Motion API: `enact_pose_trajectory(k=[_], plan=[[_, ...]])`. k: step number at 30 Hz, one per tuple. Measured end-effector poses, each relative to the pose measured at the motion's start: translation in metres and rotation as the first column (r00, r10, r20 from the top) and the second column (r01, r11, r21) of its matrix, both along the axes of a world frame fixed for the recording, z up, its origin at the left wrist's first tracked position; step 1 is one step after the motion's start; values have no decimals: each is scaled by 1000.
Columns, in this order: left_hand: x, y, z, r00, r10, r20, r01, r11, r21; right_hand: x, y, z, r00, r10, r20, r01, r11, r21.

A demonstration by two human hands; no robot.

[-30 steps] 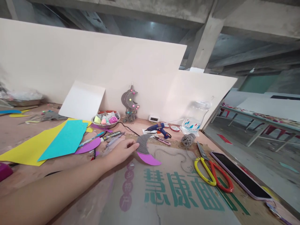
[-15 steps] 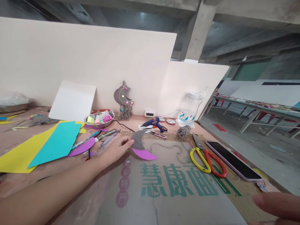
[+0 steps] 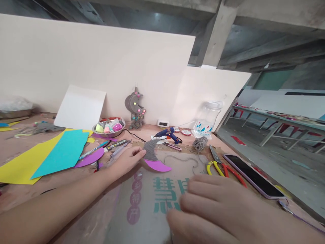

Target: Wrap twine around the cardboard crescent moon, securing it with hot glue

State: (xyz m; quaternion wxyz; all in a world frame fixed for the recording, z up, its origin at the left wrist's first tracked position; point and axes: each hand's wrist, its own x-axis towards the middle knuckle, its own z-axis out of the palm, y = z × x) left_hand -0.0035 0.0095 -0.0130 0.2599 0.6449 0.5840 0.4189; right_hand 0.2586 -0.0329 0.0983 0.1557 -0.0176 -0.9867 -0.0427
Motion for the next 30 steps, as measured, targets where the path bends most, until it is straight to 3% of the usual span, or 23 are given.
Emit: enact_pose_trajectory(k=[2, 4, 6, 8, 11, 15, 22, 30], plan=[[0, -1, 2, 1000, 11, -11, -11, 1000, 9, -25, 13, -12, 1000, -8, -3, 9, 999, 47], [0, -1, 3, 1000, 24, -15, -24, 1000, 12, -39, 32, -38, 997, -64, -44, 66, 997, 47], [0, -2, 5, 999, 31, -13, -31, 1000, 0, -45, 52, -67, 972, -155, -176, 145, 987, -71], [1, -4, 6, 1000, 18, -19, -18, 1000, -9, -48, 72, -88, 890, -303, -341, 231, 944, -237], [2, -6, 8, 995, 11, -99, -10, 1000, 14, -51, 92, -104, 782, -468, -411, 286, 856, -431], [5, -8, 9, 982, -19, -190, 29, 998, 50, -56, 102, -109, 800, -520, -301, 306, 784, -541], [8, -11, 11, 966, -10, -259, 27, 998, 62, -61, 98, -108, 834, -514, -203, 327, 755, -568], [9, -10, 10, 948, -64, -312, 85, 995, 55, -62, 97, -105, 898, -422, -121, 321, 820, -474]])
